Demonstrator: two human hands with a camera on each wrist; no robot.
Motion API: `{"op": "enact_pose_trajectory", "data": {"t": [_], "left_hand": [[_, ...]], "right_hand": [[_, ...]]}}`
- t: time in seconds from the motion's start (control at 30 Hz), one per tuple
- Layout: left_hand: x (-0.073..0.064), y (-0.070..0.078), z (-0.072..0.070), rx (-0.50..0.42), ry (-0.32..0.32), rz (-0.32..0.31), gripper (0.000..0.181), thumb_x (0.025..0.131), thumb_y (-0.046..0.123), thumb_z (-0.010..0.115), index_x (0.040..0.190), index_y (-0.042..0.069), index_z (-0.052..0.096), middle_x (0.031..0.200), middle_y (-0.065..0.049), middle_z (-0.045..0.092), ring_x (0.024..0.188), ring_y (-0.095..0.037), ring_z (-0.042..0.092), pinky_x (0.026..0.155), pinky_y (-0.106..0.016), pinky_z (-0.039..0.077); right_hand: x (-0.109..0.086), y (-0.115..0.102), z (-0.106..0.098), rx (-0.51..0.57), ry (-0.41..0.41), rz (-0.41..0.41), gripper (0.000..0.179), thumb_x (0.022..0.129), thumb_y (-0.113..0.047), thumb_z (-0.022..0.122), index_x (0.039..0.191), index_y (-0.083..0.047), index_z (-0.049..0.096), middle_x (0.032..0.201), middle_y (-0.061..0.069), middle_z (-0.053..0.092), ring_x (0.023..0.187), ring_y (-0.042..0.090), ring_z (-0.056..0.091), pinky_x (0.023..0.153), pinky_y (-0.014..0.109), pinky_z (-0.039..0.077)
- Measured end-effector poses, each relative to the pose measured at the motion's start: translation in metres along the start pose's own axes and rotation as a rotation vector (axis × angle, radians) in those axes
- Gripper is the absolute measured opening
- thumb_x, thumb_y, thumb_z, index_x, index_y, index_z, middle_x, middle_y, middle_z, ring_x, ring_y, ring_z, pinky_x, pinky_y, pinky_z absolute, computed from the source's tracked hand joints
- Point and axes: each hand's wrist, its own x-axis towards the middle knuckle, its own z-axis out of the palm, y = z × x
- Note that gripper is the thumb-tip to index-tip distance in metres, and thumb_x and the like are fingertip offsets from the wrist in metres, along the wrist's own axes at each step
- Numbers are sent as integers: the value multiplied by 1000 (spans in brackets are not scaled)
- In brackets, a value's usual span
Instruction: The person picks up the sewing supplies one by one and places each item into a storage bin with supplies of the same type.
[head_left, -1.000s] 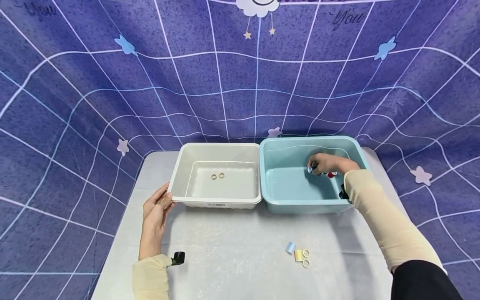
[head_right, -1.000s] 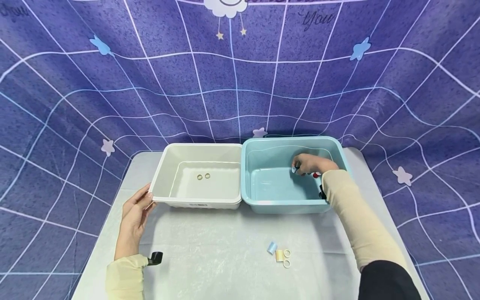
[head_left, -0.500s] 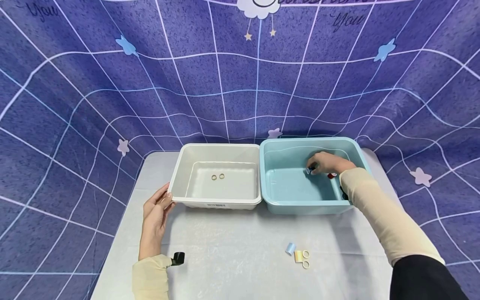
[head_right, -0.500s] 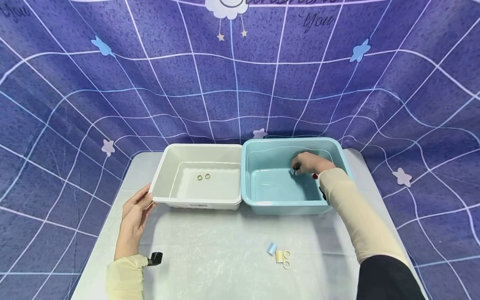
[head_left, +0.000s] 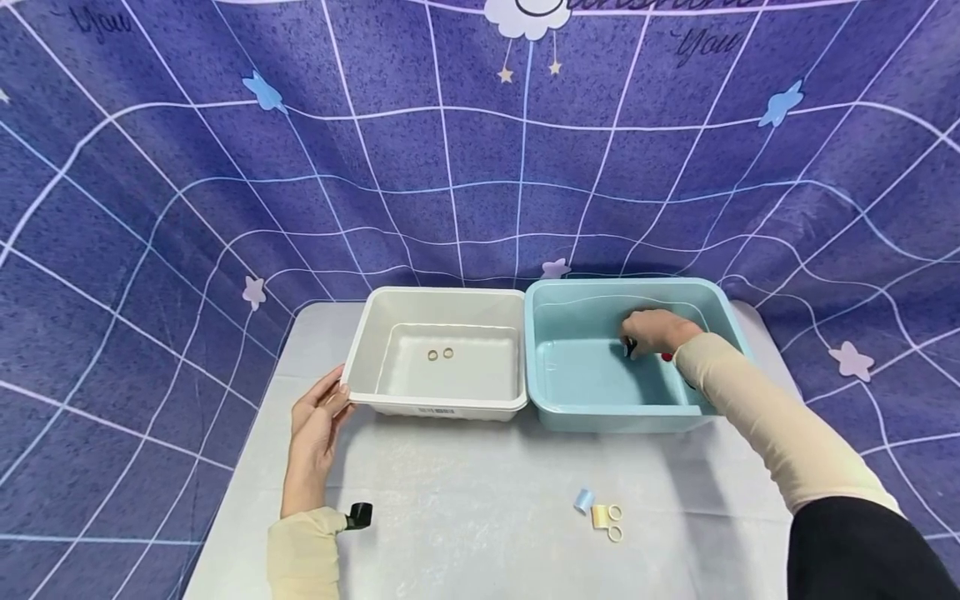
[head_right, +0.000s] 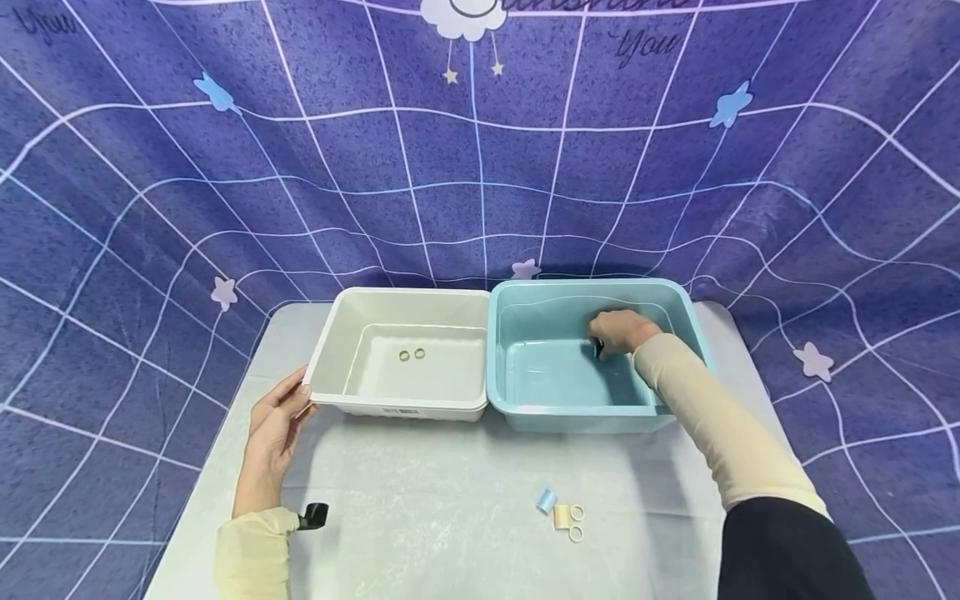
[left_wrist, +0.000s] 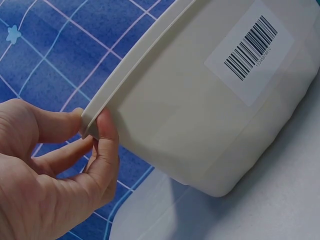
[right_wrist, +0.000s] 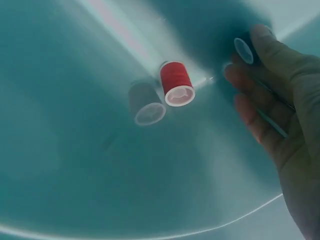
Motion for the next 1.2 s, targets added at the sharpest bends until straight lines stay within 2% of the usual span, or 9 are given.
{"op": "enact_pose_trajectory", "data": {"t": [0.17, 0.37, 0.7, 0.83, 1.0, 1.2], "left_hand": [[1, -1, 1, 1, 3, 3, 55, 101, -7, 58, 155, -1, 46, 110, 9, 73, 94, -4, 72, 78, -15, 62], [0, 0, 2, 5, 3, 8, 54, 102, -7, 57, 154, -2, 47, 103, 8, 72, 90, -3, 71, 78, -15, 62], [0, 1, 1, -4, 5, 6, 53, 102, -7, 57, 154, -2, 47, 107, 6, 73, 92, -4, 72, 77, -14, 62], [1, 0, 1, -4, 7, 5, 53, 102, -6, 57, 154, -1, 48, 107, 6, 73, 92, -4, 72, 77, -14, 62], [1, 0, 1, -3, 5, 6, 53, 102, -7, 57, 154, -2, 47, 107, 6, 72, 95, -5, 71, 79, -15, 62], [1, -1, 1, 1, 9, 6, 53, 102, -7, 56, 154, -2, 47, 107, 6, 72, 94, -4, 71, 79, -15, 62]], "right_hand": [[6, 2, 3, -73, 6, -45, 19, 77, -17, 90, 83, -12, 72, 77, 0, 71, 69, 15, 62, 64, 38, 56], [10, 0, 9, -214, 33, -101, 25, 76, -21, 90, 82, -13, 67, 76, 1, 69, 70, 24, 68, 65, 45, 59], [13, -9, 8, -367, 45, -104, 27, 74, -23, 92, 83, -12, 70, 78, 3, 70, 72, 26, 70, 65, 44, 63], [11, -7, 7, -345, 39, -94, 26, 75, -22, 91, 85, -12, 69, 78, 4, 70, 73, 27, 71, 66, 45, 62], [7, -5, 1, -240, 60, -58, 29, 77, -21, 90, 89, -11, 66, 78, 4, 67, 73, 27, 69, 68, 48, 61], [0, -6, -11, -172, 106, -26, 35, 76, -23, 91, 86, -13, 58, 71, 2, 61, 66, 23, 64, 62, 47, 59]]}}
